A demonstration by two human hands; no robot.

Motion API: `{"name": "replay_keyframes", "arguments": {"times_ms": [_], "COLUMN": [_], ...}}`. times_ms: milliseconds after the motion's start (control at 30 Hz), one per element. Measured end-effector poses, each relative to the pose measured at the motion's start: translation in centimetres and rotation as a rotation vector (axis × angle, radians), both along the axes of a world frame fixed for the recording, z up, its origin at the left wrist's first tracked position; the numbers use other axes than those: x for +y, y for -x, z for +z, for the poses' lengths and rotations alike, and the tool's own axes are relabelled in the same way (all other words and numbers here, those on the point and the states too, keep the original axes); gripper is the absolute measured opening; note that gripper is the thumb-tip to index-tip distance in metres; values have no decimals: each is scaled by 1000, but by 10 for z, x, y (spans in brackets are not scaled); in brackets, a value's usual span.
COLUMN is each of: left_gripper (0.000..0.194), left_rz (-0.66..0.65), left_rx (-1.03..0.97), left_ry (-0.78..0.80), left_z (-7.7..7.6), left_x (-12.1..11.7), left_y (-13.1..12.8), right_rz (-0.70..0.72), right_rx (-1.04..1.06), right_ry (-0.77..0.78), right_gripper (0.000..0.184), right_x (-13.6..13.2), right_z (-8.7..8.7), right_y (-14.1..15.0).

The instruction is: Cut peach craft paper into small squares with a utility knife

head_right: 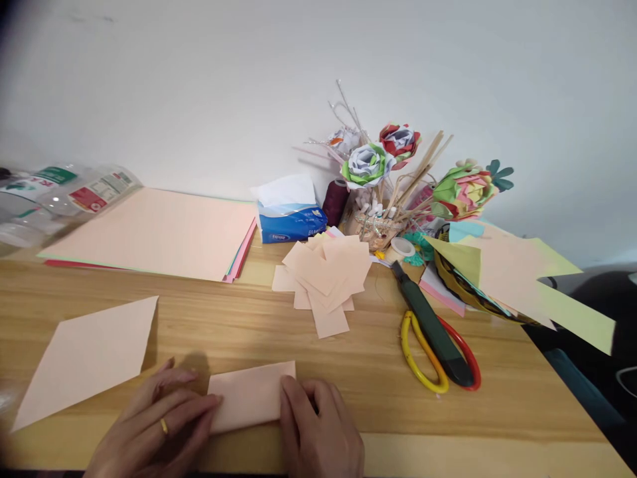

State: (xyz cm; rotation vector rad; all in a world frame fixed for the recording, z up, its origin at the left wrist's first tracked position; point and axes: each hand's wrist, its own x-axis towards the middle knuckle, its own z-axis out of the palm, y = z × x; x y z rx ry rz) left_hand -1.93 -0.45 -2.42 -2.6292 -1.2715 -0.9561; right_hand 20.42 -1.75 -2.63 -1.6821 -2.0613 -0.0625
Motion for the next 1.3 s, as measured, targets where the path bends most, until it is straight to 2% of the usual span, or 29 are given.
{"name": "replay_keyframes", "arguments": {"times_ms": [200, 567, 867, 1000, 1133, 1300], "left_gripper": [17, 23, 23, 21, 24, 24], "left_rz": [-3, -73, -73, -16, -68, -39], "left_rx": [11, 132, 139, 108, 170, 139], "left_ry": [-56, -79, -79, -32, -78, -44], "left_z": [3, -10, -12, -14, -14, -14], "left_x": [6, 6, 7, 4, 6, 6], "left_y": [-1, 13, 10, 10, 13, 12], "right_rz": [6, 1, 10, 12, 11, -7], "right_rx": [-4, 7, 15, 29, 24, 57], "right_ry": [-16, -47, -85, -101, -81, -95], "right_gripper": [36, 35, 31, 30, 30, 28], "right_x": [1, 1, 1, 1, 0, 0], "right_z": [-2, 0, -4, -6, -7, -9], "right_y": [-1, -1, 0, 0, 0, 2]}}
